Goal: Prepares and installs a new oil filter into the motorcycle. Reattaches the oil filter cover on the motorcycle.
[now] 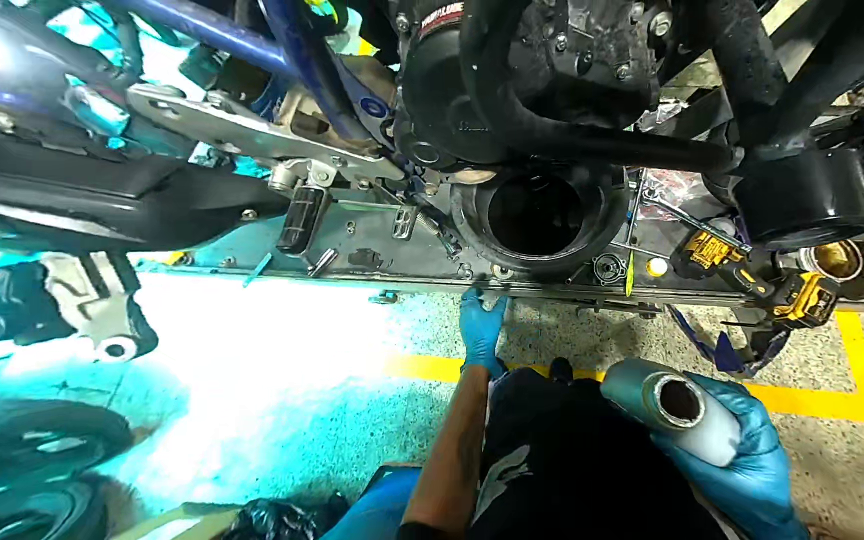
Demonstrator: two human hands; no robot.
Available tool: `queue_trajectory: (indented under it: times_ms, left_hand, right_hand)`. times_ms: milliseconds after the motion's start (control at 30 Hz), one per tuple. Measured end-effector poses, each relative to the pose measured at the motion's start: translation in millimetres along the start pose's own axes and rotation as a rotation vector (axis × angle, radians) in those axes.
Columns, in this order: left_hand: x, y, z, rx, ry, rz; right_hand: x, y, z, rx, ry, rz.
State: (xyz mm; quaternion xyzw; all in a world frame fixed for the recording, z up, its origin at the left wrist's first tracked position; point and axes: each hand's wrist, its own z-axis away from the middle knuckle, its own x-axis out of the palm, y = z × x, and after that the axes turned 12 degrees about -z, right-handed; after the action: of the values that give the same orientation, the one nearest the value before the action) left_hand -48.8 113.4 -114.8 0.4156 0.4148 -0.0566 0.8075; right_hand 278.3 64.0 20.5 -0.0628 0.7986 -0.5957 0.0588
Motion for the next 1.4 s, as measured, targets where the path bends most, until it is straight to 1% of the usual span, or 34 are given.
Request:
queue_trajectory:
  times_ms: [67,133,233,333,400,467,500,567,633,667,767,833,933,1000,1133,1233,1400]
  left_hand:
    - [26,1,-23,-0.004,0.104,-0.227]
    - [50,3,-39,0.068,0.165,-0.360]
    - [77,2,-57,0.106,0.252,-0.351]
    - [75,-2,-59,0.112,0.354,-0.243]
    - [58,-5,-45,0.105,0.406,-0.145]
    - [32,-16,-25,0.092,0.467,-0.033]
    - [17,-21,-13,0.094,0.472,0.041]
    - [-17,-21,18,0.152,0.464,0.138]
    - [-53,-3,55,0.261,0.446,0.174]
    - [-69,8,72,0.318,0.438,0.182]
    - [-108,41,105,0.479,0.380,0.208]
    - [-128,52,118,0.550,0.311,0.202]
    - [-154,56,124,0.668,0.279,0.195]
    - [-170,53,122,0.738,0.286,0.181]
    - [-202,42,109,0.764,0.259,0.200]
    - [-223,31,97,0.818,0.232,0.205]
    - [-242,15,84,0.895,0.193,0.206]
  right_hand:
    - [-15,-1,0,-0.026,0.018,0.062]
    - [-26,1,-2,-0.054,0.040,0.096]
    - [-38,8,-4,-0.086,0.080,0.133]
    - [-43,16,-7,-0.095,0.098,0.117]
    - [-46,19,-13,-0.078,0.091,0.112]
    - [-41,21,-19,-0.057,0.069,0.148]
    - [-38,20,-23,-0.053,0.034,0.174]
    - [-30,19,-38,-0.063,-0.089,0.209]
    - [-18,16,-57,-0.082,-0.233,0.222]
    - [-9,11,-66,-0.086,-0.286,0.188]
    - [19,11,-91,-0.180,-0.395,0.121]
    - [39,0,-104,-0.271,-0.426,0.122]
    - [66,-26,-115,-0.394,-0.447,0.216]
    - [83,-45,-119,-0.451,-0.459,0.277]
    - [111,-79,-122,-0.550,-0.521,0.379]
    - [127,-102,-116,-0.572,-0.552,0.471]
    - [152,-132,-101,-0.535,-0.601,0.569]
